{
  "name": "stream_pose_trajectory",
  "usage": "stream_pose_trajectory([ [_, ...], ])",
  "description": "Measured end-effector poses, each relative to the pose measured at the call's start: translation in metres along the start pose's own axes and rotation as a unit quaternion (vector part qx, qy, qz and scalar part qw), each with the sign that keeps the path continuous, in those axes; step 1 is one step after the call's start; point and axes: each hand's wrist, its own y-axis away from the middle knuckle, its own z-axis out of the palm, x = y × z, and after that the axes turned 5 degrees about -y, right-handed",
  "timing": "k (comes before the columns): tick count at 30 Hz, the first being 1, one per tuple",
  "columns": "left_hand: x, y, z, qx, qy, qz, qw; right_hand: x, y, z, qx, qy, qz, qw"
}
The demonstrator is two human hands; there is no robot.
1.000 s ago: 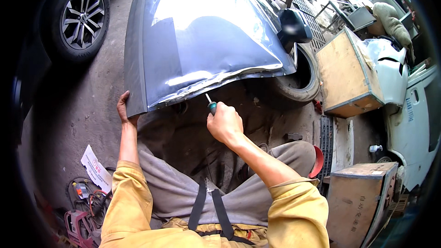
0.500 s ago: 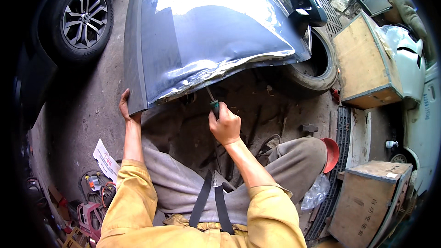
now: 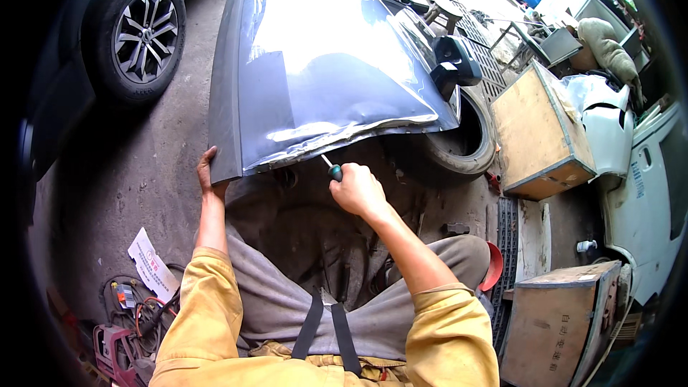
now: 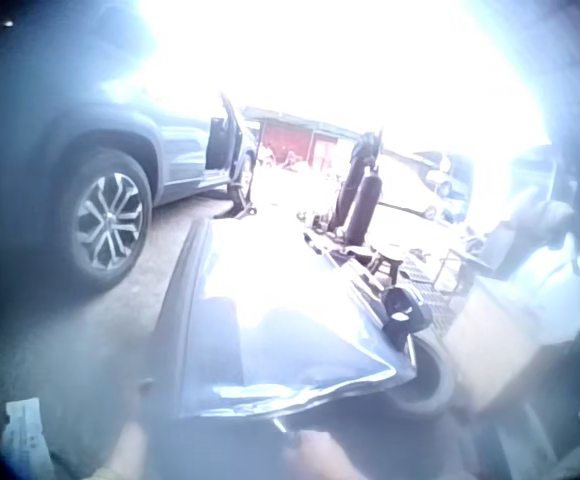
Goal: The person sits on the floor and uses a hammer and a metal bar to straighten a dent on a detached car bumper. They repeatedly tap and pry the damaged area to restore its shape.
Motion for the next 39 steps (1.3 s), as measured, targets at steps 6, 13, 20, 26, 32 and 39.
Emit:
stream_pose_trajectory([
  [6, 0.0, 0.001, 0.005, -0.003, 0.019, -0.021, 1.0, -0.009, -0.015, 0.014, 0.008, 0.023, -0.02, 1.0],
  [13, -0.007, 0.001, -0.013, 0.069, -0.011, -0.002, 0.998, 0.017, -0.008, 0.063, 0.125, -0.058, -0.07, 0.988],
  [20, 0.001, 0.003, -0.018, 0.102, -0.052, 0.035, 0.993, 0.042, -0.021, 0.101, 0.264, -0.083, -0.208, 0.938],
  [26, 0.006, 0.004, -0.015, 0.089, -0.061, 0.013, 0.994, 0.041, -0.022, 0.1, 0.258, -0.068, -0.199, 0.943],
  [32, 0.004, -0.001, 0.003, 0.063, -0.023, 0.004, 0.998, 0.011, -0.012, 0.048, 0.137, -0.035, -0.099, 0.985],
  [39, -0.002, -0.004, -0.004, 0.05, -0.046, 0.011, 0.998, 0.0, -0.017, 0.021, 0.03, -0.02, -0.046, 0.998],
])
